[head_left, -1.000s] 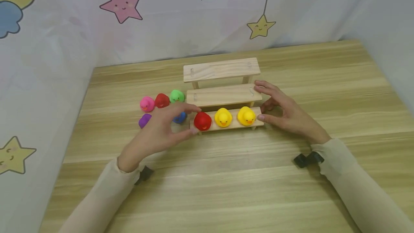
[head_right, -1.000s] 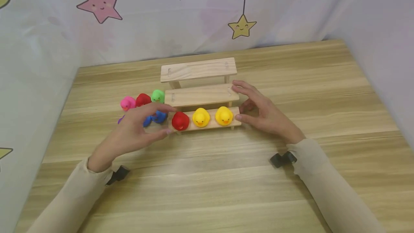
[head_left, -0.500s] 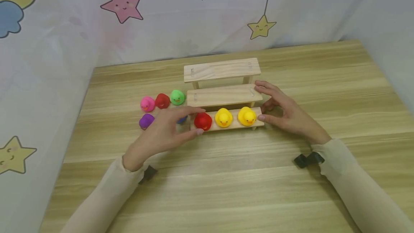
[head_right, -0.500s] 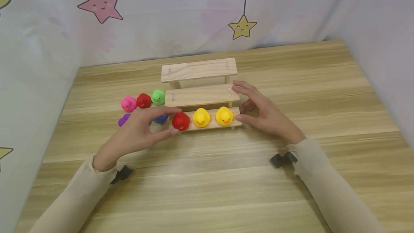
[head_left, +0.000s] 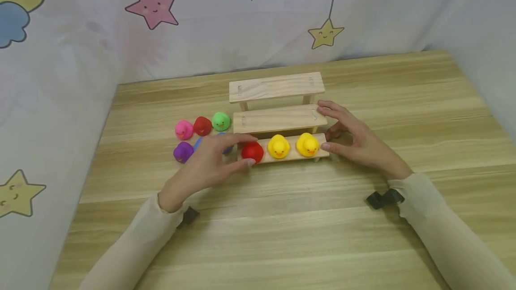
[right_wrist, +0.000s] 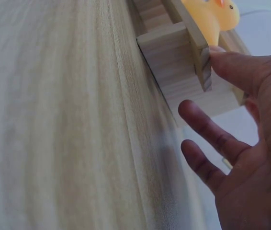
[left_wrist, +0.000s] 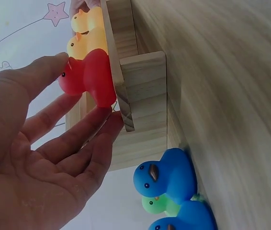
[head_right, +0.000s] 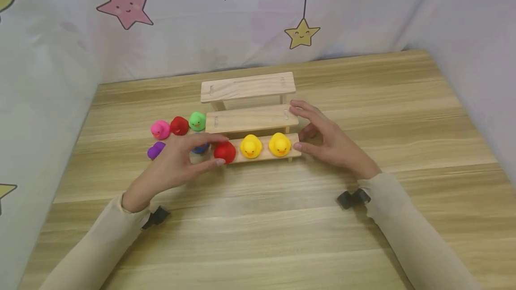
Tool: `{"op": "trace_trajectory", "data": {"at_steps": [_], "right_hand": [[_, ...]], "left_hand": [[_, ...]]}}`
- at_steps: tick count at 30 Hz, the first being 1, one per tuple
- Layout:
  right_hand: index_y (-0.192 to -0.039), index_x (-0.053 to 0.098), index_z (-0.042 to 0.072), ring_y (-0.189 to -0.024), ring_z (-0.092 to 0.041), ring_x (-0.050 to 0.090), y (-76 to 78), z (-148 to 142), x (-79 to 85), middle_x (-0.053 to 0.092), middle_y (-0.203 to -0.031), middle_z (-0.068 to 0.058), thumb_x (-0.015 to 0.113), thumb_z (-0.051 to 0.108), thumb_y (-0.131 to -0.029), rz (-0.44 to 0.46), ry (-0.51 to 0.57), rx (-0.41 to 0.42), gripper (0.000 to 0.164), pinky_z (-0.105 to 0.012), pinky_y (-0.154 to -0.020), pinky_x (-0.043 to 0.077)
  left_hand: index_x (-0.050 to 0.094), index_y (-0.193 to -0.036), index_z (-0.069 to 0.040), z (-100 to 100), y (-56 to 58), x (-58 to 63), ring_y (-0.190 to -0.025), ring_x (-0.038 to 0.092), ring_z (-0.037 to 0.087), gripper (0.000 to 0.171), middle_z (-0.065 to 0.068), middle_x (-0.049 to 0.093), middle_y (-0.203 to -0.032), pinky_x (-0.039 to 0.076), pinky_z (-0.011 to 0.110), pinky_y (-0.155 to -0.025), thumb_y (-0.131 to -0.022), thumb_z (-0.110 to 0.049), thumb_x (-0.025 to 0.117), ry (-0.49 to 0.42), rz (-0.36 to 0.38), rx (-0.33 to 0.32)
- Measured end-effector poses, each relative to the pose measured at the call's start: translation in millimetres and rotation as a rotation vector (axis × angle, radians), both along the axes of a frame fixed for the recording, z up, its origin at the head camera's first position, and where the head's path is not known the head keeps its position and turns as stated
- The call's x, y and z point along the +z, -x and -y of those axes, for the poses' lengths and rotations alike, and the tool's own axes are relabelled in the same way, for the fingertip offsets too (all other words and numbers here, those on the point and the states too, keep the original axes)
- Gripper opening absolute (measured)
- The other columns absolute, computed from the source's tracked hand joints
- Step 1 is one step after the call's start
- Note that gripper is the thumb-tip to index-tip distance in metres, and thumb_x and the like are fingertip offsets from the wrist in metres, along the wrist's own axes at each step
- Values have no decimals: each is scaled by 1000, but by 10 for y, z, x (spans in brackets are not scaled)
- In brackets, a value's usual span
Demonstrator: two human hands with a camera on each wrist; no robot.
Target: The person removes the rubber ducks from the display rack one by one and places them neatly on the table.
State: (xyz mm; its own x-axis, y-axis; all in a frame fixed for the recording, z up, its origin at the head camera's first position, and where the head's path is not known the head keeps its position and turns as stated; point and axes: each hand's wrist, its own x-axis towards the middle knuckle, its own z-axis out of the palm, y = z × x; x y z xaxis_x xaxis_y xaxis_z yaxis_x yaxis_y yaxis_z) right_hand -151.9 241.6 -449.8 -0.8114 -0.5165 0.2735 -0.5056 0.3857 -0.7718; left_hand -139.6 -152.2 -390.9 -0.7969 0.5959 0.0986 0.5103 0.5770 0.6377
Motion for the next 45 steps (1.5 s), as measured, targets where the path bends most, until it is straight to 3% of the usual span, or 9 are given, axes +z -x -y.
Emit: {"op": "trace_trajectory", "data": {"at_steps": [4, 8, 11, 26, 37, 45], "right_hand": [[-166, 40, 14, -101, -9, 71, 21, 14, 19, 25, -180, -5, 81, -9, -89, -11, 12, 16, 91, -21, -92, 60], [-166, 40, 12, -100, -9, 71, 37, 18, 39, 26, -180, -5, 81, -11, -88, -17, 20, 26, 91, -20, -92, 60], [-166, 40, 13, -101, -8, 71, 34, 12, 47, 26, -180, -5, 81, -11, -88, -15, 15, 21, 91, -19, -92, 60], [-165, 41, 10, -101, -8, 70, -7, 31, 53, 27, -179, -7, 82, -13, -86, -34, 12, 16, 92, -18, -93, 59], [-165, 40, 9, -100, -8, 70, -15, 60, 53, 27, -179, -11, 82, -13, -86, -27, 23, 19, 93, -18, -93, 59], [-165, 40, 10, -99, -10, 70, -18, 57, 62, 28, -179, -7, 82, -13, -85, -28, 15, 15, 93, -18, -93, 59]], "left_hand": [[74, -133, -18, 25, 6, 0, -88, 65, 23, 46, -1, 80, -127, 51, 34, -76, -90, -25, 89, -12, -10, -22], [76, -131, -17, 35, 11, -16, -112, 73, 19, 46, -2, 80, -126, 60, 44, -91, -88, -22, 91, -44, -35, -47], [77, -129, -17, 36, 17, -29, -117, 74, 18, 43, -3, 81, -124, 60, 46, -97, -88, -21, 91, -66, -40, -62], [78, -125, -19, 136, -45, 23, -116, 74, 15, 42, -7, 81, -119, 59, 38, -101, -86, -21, 93, -107, -91, -79], [77, -124, -19, 510, -186, 92, -108, 71, 15, 46, -10, 79, -119, 63, 43, -93, -82, -19, 96, -73, -115, 4], [77, -120, -20, 710, -278, 148, -110, 75, 11, 44, -13, 79, -114, 60, 40, -98, -81, -19, 97, -6, -108, 37]]}}
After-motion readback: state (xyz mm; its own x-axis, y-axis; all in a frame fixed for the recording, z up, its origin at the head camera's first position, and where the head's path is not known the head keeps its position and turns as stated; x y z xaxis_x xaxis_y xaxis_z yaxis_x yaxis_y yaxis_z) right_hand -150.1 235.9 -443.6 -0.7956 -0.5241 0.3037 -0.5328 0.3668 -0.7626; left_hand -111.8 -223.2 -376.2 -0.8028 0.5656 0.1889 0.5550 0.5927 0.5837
